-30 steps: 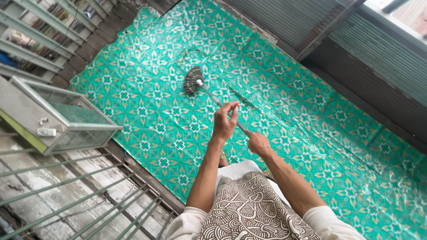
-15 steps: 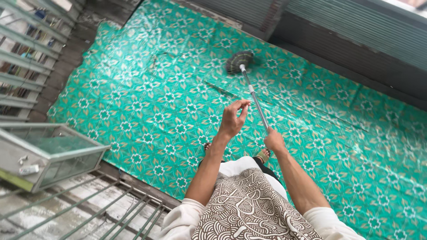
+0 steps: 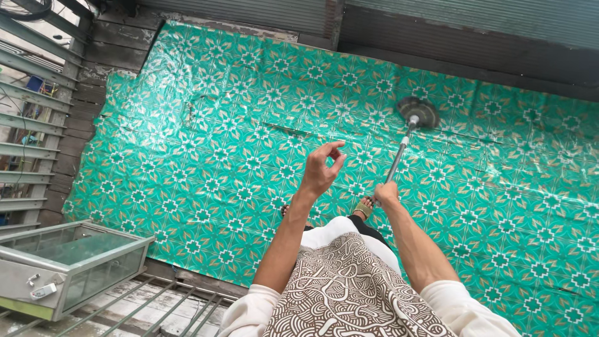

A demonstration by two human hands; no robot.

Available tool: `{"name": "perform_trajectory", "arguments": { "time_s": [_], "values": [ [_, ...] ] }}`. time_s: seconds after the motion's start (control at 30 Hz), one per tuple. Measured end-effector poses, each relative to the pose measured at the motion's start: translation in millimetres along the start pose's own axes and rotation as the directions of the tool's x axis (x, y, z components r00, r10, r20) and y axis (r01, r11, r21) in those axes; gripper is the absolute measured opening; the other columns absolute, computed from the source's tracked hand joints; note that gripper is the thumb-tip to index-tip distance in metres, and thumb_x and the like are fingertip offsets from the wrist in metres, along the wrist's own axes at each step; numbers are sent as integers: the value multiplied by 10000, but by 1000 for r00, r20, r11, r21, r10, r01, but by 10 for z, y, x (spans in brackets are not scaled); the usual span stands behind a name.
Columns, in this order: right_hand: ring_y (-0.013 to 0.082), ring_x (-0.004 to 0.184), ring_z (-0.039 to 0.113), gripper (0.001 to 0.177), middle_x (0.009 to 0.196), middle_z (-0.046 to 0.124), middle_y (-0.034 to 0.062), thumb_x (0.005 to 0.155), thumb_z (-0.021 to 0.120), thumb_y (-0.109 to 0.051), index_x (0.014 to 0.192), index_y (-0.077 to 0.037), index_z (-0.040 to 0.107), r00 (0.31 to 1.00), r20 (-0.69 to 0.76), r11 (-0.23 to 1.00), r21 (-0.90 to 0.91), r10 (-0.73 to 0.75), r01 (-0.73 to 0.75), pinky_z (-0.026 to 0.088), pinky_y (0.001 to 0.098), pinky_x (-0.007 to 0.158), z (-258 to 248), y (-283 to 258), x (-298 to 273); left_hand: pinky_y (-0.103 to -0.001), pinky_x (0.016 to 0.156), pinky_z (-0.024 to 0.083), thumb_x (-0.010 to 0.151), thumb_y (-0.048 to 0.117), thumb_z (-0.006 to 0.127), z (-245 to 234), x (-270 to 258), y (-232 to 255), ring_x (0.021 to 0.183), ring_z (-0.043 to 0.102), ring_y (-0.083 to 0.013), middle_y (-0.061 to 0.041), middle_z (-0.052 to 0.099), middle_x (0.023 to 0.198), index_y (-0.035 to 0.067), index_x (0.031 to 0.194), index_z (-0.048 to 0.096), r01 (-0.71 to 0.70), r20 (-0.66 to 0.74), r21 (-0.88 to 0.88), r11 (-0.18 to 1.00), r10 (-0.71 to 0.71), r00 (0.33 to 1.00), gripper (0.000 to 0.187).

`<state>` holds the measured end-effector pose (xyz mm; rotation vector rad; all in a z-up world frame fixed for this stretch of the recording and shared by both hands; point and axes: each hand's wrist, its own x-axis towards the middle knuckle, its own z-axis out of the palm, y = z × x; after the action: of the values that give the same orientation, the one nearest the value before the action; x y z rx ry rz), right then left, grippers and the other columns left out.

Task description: The person mops a green patterned tiled floor using a spin mop. They move the mop back and forth across the surface, covering the area systematically.

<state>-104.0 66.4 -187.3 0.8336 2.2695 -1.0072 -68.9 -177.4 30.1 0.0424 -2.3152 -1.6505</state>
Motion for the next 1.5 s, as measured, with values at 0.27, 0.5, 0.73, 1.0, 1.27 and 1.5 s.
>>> {"name": "perform_trajectory", "arguments": {
  "time_s": [0.27,0.5,0.73,1.0,1.27,1.5],
  "values": [
    [202,478,614,198,663,640,145,975,602,-101,919,86,571,996,86,985,173,-4,-11,459,372,395,309,-324,72,-323,626,515,891,96,757,-98,-277,-135,630,602,-146,-58,614,714,44,1168,721,94,-55,63,994,-91,994,284],
    [229,484,629,240,648,640,149,938,580,-48,1165,-3,518,954,220,977,-17,-205,214,485,398,400,660,-505,0,-332,540,454,908,91,733,-368,-476,-154,517,550,-139,-52,552,583,50,1189,721,256,-158,52,965,-245,957,284],
    [249,485,649,524,678,658,171,942,602,-105,1431,-20,433,768,500,831,-156,-400,534,515,414,421,1026,-749,-305,-342,674,530,885,95,754,-578,-690,-271,649,645,-169,-47,630,695,54,1183,709,214,-285,86,973,-182,941,304],
    [410,772,711,532,883,735,269,879,674,-202,1371,-30,569,344,752,284,-215,-562,935,564,515,702,1589,-857,-624,-353,742,555,869,67,762,-849,-797,-464,757,672,-192,-76,674,830,51,1165,699,190,-418,110,976,-128,899,303],
    [403,975,714,390,1046,745,212,951,609,-275,1326,-173,651,273,899,22,-283,-343,959,559,526,848,1910,-1064,-1224,-343,750,561,858,38,738,-1348,-945,-627,767,694,-205,-68,700,842,43,1169,685,239,-529,38,970,-183,828,315],
    [385,997,713,486,1077,738,188,960,622,-293,1444,-288,572,410,873,45,-413,-264,909,551,512,871,1610,-1467,-1440,-362,748,527,995,27,533,-1620,-955,-674,845,634,-246,-118,635,983,52,1083,685,217,-648,114,969,-93,756,178]
  ]
}}
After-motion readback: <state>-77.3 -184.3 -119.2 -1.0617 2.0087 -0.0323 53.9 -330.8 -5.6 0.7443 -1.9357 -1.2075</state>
